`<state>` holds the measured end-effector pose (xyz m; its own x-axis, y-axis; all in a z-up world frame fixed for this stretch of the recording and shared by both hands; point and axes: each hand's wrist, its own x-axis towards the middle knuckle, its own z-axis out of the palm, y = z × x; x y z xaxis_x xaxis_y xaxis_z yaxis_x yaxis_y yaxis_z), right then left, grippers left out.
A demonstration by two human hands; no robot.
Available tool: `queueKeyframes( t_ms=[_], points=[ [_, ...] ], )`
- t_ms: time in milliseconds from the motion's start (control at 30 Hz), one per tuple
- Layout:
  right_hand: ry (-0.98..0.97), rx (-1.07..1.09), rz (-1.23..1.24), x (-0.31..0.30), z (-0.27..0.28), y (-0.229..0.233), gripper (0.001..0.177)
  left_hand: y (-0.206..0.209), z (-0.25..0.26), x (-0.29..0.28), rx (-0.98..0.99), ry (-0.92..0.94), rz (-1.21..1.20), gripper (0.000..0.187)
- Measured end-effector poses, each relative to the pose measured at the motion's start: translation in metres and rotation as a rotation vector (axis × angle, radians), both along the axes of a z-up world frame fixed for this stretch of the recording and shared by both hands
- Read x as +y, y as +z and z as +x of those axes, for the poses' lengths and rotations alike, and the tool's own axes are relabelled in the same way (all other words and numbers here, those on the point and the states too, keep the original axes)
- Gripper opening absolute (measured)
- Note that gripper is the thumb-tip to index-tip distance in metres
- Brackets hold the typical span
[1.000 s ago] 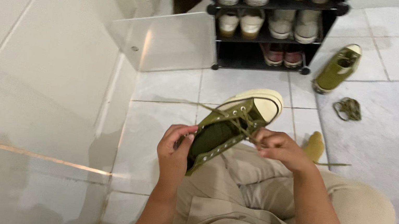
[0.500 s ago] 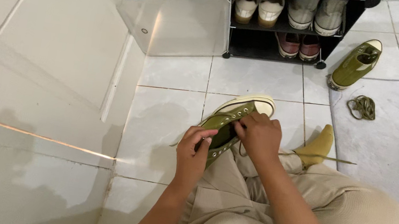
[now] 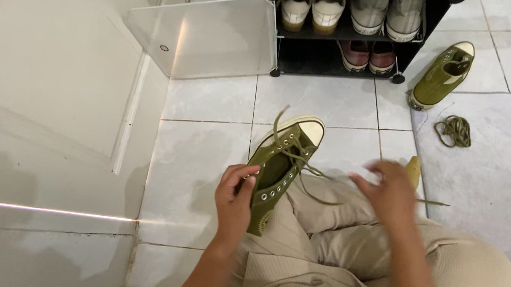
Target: The person sits on the floor and removes the shoelaces from a pair of green canvas sneakers. They pull the laces out of the eyelets one at a time, coil the removed laces, and place them on the floor beside the shoes.
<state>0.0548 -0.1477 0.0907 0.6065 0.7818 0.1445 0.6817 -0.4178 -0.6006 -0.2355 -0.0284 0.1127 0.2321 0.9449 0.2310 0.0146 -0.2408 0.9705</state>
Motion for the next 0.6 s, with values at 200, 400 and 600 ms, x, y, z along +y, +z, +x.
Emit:
queueKeyframes(
  t_ms=[200,400,600],
  points=[
    [0.344,-0.35,0.365,0.085,-0.083,0.018,0.028,0.005,0.006,-0.006,0.011,-0.041,-0.06,0.016],
    [0.324,-0.428,0.333,0.102,-0.087,0.021,0.019,-0.001,-0.001,-0.001,-0.046,-0.046,-0.038,0.016],
    [0.173,-0.033,0.265,0.068,-0.033,-0.017,0.008,-0.008,-0.008,0.007,-0.079,-0.034,-0.086,0.017]
  ],
)
